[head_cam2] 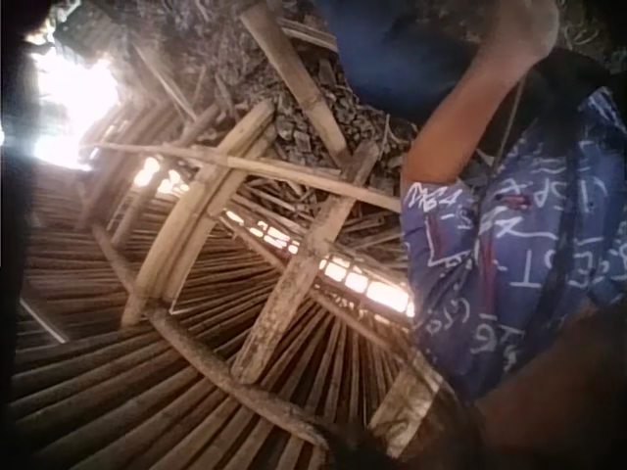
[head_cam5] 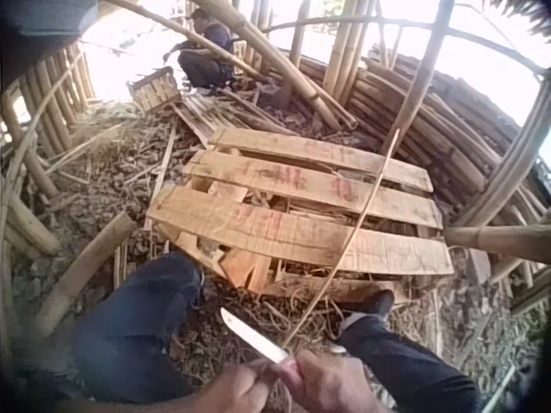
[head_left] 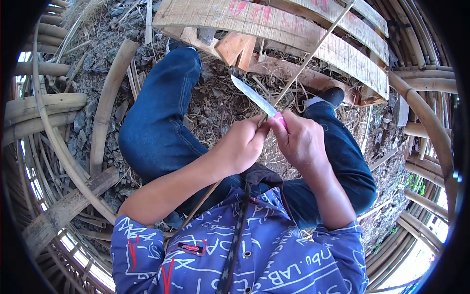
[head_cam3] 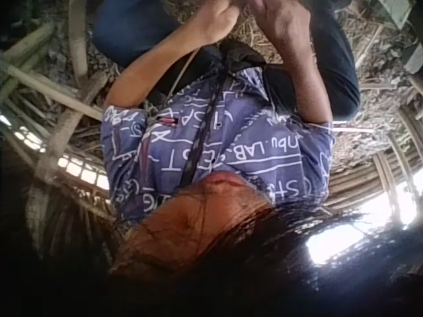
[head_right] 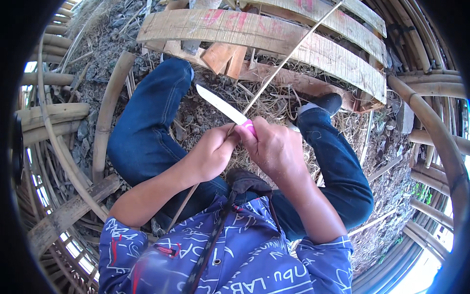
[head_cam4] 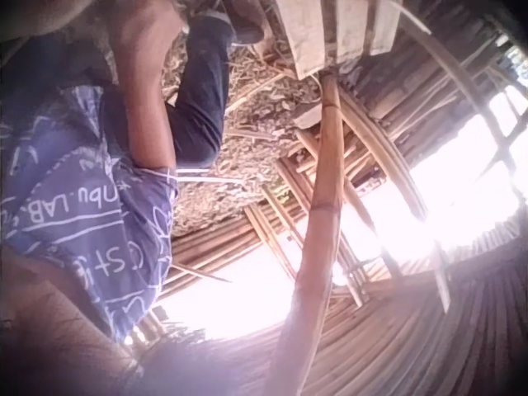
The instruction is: The person shaves a strip of bamboo with a knife. The person holds the bamboo strip and draws the blade along its length to remove thin shavings.
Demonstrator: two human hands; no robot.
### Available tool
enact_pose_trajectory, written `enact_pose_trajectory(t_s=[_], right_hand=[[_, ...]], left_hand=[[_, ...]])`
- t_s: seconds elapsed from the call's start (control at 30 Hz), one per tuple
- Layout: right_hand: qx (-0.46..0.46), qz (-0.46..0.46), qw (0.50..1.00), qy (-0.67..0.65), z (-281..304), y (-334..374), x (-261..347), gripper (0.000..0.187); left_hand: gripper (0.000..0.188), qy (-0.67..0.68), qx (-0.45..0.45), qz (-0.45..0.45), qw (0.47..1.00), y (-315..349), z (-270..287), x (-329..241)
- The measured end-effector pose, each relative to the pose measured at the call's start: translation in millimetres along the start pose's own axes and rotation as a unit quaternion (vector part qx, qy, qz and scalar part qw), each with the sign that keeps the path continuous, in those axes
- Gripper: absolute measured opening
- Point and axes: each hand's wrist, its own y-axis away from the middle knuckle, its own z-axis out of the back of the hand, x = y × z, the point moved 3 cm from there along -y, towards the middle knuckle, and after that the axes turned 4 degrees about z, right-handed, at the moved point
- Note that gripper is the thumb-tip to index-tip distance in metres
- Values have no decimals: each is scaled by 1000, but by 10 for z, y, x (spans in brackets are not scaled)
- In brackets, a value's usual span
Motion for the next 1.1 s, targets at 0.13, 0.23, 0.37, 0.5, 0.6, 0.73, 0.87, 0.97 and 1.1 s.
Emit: enact_pose_trajectory(t_s=[0.13,0.23,0.37,0.5,0.6,0.73,0.87,0.97,1.1], right_hand=[[-16,-26,999,15,34,-107,-163,32],[-24,6,998,60,50,-153,-195,35],[-72,-72,991,82,212,-314,-582,37],[-121,-99,982,108,392,-535,-892,46],[-111,-138,979,102,496,-588,-1075,50],[-131,-142,977,94,487,-619,-1200,51],[-150,-146,978,-3,489,-550,-1167,54],[-157,-114,972,-135,356,-287,-759,50],[6,-120,979,-164,34,-3,-114,36]], left_hand=[[24,-40,1,43,998,38,27,-84],[24,-43,14,64,997,52,47,-82],[25,-57,30,75,995,88,18,-103],[25,-39,50,90,994,152,30,-131],[23,-13,48,77,996,232,64,-14],[22,41,69,93,992,292,91,38],[20,64,77,121,988,342,179,95],[20,106,101,160,976,294,153,115],[25,31,83,164,983,197,135,54]])
